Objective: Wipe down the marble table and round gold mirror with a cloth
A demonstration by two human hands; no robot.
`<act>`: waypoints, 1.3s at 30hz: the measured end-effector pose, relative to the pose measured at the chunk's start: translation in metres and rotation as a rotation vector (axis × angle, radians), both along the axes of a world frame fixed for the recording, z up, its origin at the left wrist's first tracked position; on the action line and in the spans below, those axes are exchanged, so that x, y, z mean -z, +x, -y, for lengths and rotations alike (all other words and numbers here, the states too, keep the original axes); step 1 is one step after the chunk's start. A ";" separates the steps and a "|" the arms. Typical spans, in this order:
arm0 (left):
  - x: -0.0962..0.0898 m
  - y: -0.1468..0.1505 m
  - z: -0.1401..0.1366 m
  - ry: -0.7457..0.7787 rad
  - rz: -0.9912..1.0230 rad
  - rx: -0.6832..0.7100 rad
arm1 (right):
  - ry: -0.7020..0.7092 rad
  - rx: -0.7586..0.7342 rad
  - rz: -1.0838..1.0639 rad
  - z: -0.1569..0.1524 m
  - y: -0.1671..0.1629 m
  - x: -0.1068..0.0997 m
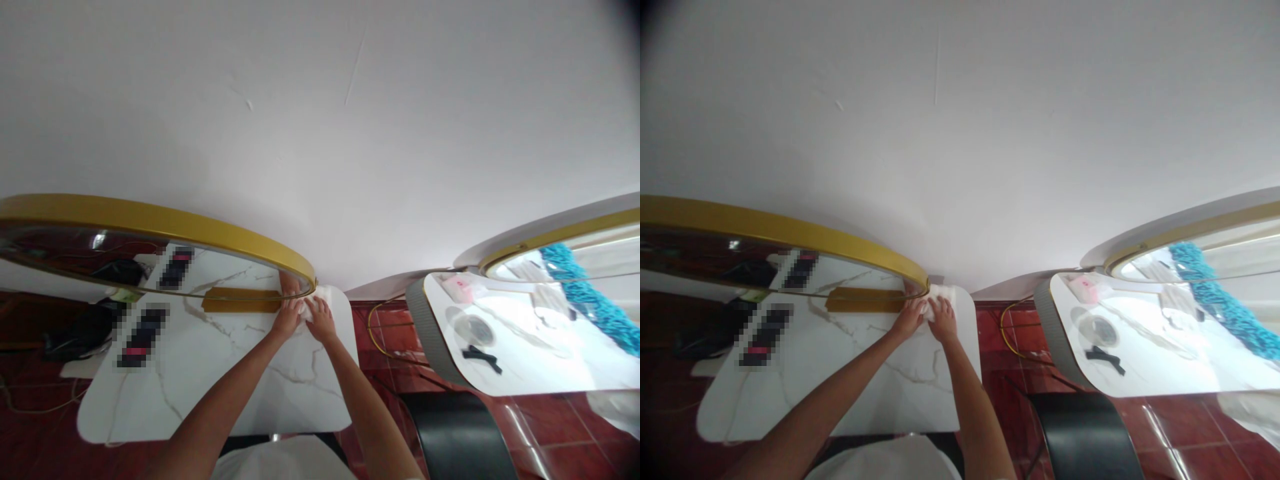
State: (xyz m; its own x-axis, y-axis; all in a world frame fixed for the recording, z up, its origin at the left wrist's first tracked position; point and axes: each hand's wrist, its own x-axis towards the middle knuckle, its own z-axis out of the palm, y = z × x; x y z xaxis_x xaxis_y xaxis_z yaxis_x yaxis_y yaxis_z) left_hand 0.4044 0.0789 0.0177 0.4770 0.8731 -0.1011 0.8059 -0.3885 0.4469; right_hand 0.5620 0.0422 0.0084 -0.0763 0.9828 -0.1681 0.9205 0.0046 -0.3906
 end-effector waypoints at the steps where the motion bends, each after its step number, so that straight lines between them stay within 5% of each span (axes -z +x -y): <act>1: 0.000 -0.001 0.004 0.007 0.006 0.000 | 0.007 -0.002 0.000 0.004 -0.001 -0.001; 10: -0.004 -0.020 0.061 0.036 0.019 0.012 | 0.039 0.010 0.008 0.064 -0.021 -0.003; 25: -0.004 -0.090 0.201 0.040 -0.002 0.141 | 0.010 0.003 0.039 0.212 -0.075 -0.006; 39: -0.014 -0.175 0.224 -0.105 0.002 0.143 | -0.066 -0.027 0.095 0.241 -0.152 -0.005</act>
